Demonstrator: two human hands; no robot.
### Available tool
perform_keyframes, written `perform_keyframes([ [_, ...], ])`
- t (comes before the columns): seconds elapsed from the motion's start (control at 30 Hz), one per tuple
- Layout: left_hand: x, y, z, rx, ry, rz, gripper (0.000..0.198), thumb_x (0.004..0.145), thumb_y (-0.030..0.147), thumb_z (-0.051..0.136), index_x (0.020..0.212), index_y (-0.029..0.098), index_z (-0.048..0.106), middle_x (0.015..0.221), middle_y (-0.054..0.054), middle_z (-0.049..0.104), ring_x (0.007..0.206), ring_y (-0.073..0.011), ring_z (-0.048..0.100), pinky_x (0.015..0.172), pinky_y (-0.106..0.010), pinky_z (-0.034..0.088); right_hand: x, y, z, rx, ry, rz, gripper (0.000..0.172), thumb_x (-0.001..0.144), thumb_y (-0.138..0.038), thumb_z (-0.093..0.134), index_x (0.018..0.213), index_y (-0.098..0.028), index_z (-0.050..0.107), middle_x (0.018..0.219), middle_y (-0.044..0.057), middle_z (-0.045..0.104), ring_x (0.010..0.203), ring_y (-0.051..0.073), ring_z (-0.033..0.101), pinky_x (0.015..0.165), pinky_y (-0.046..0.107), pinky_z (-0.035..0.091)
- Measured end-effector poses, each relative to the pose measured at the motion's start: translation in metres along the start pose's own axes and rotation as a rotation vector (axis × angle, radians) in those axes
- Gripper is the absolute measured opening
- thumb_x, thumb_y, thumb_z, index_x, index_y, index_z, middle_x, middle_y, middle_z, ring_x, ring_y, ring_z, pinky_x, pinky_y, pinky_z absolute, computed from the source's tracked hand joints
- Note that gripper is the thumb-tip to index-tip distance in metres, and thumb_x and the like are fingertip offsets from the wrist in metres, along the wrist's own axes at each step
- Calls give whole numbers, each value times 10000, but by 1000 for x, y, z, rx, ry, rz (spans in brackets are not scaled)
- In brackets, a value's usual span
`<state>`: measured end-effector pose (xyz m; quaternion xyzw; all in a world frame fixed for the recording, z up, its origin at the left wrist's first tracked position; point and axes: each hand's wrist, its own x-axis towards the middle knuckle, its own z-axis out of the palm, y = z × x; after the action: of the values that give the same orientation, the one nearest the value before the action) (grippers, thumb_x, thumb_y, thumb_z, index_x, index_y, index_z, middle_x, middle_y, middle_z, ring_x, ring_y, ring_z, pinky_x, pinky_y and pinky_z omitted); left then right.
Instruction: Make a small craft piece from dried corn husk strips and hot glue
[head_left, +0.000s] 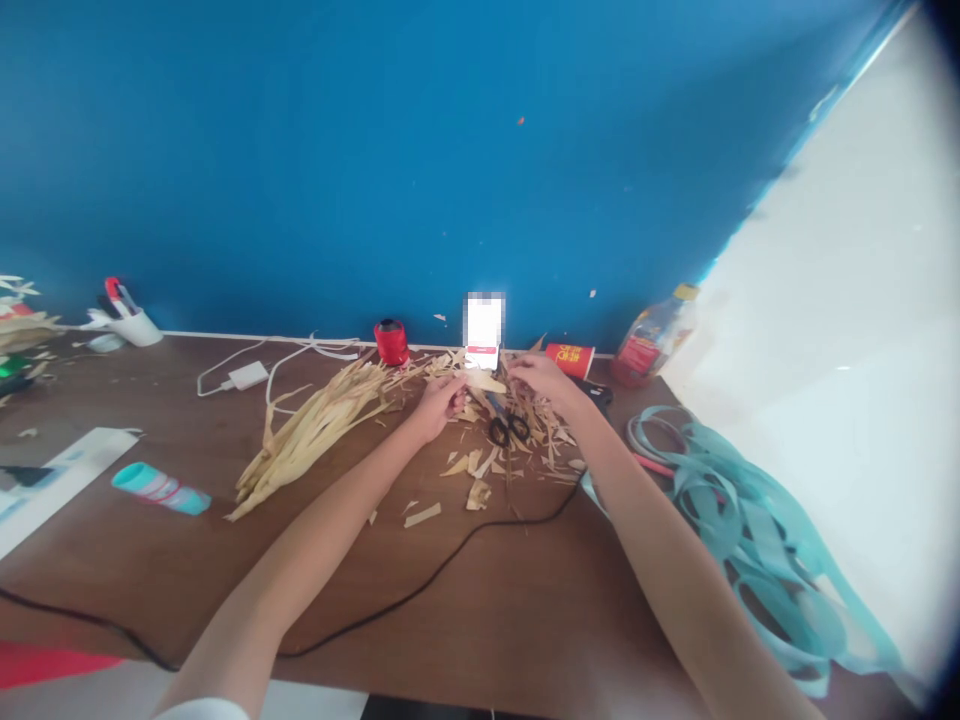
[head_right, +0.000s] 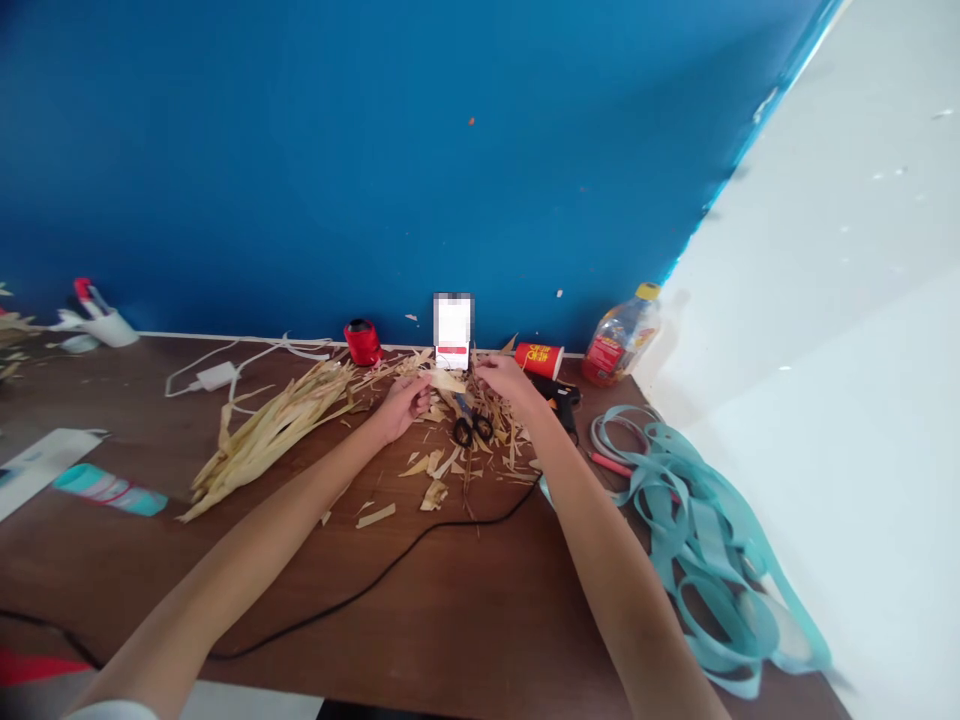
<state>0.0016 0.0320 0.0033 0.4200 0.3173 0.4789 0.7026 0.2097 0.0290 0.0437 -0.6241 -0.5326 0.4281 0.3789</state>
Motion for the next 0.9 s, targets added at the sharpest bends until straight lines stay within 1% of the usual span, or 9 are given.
perform_keyframes([
  [0.07,0,1,0,2,11,-4,379,642,364,793,690,139,492,545,66,420,439,-14,377,395,-138,233,6,5,-9,96,122,25,157,729,-156,567,881,-166,605,889,47,677,629,98,587,480,185,407],
  [0.13,-1,1,1,12,-4,-8,380,644,358,791,690,146,479,537,68,418,441,-19,384,397,-138,237,5,5,-13,147,139,37,153,750,-183,556,895,-167,604,923,48,674,640,95,592,486,184,403],
  [0.2,-2,2,1,39,-24,-9,369,652,349,787,701,151,479,514,76,401,430,-22,375,397,-139,233,-3,0,-13,131,23,7,168,786,-278,576,907,-171,622,932,51,681,670,104,606,505,188,410],
  [0.33,-4,2,0,89,-56,9,348,644,318,794,714,152,495,506,75,413,419,-20,370,410,-139,247,-25,-20,-2,-23,-369,-147,335,774,-487,633,866,-166,660,828,33,673,667,109,586,538,200,408],
  [0.43,-3,0,-1,85,-61,17,331,656,333,784,721,154,513,513,68,420,429,-26,384,419,-144,265,-34,-28,9,-130,-444,-254,345,719,-496,694,739,-156,646,651,-7,618,538,81,504,489,199,356],
  [0.53,-2,-1,-2,72,-38,42,319,666,363,773,732,150,544,505,65,413,437,-32,389,421,-149,266,-35,-27,20,-111,-461,-252,327,731,-468,701,692,-150,638,587,4,612,512,90,528,467,199,359],
  [0.67,-2,-2,-2,123,-43,49,340,675,410,761,753,157,548,483,73,401,406,-29,353,406,-157,217,-34,-22,33,-24,-439,-105,241,770,-381,699,738,-149,640,656,55,677,583,136,635,444,187,401],
  [0.8,-2,-4,-2,153,-72,75,353,651,392,782,764,155,547,495,75,418,396,-20,335,407,-162,194,-33,-22,40,159,-367,-44,101,815,-235,658,851,-152,615,792,65,711,697,137,677,595,199,518],
  [0.9,-3,-4,-1,176,-58,70,360,630,372,798,767,148,553,543,59,468,402,-13,341,407,-165,181,-31,-22,42,198,-337,-28,146,806,-166,652,932,-156,578,813,53,710,699,127,675,661,220,541],
])
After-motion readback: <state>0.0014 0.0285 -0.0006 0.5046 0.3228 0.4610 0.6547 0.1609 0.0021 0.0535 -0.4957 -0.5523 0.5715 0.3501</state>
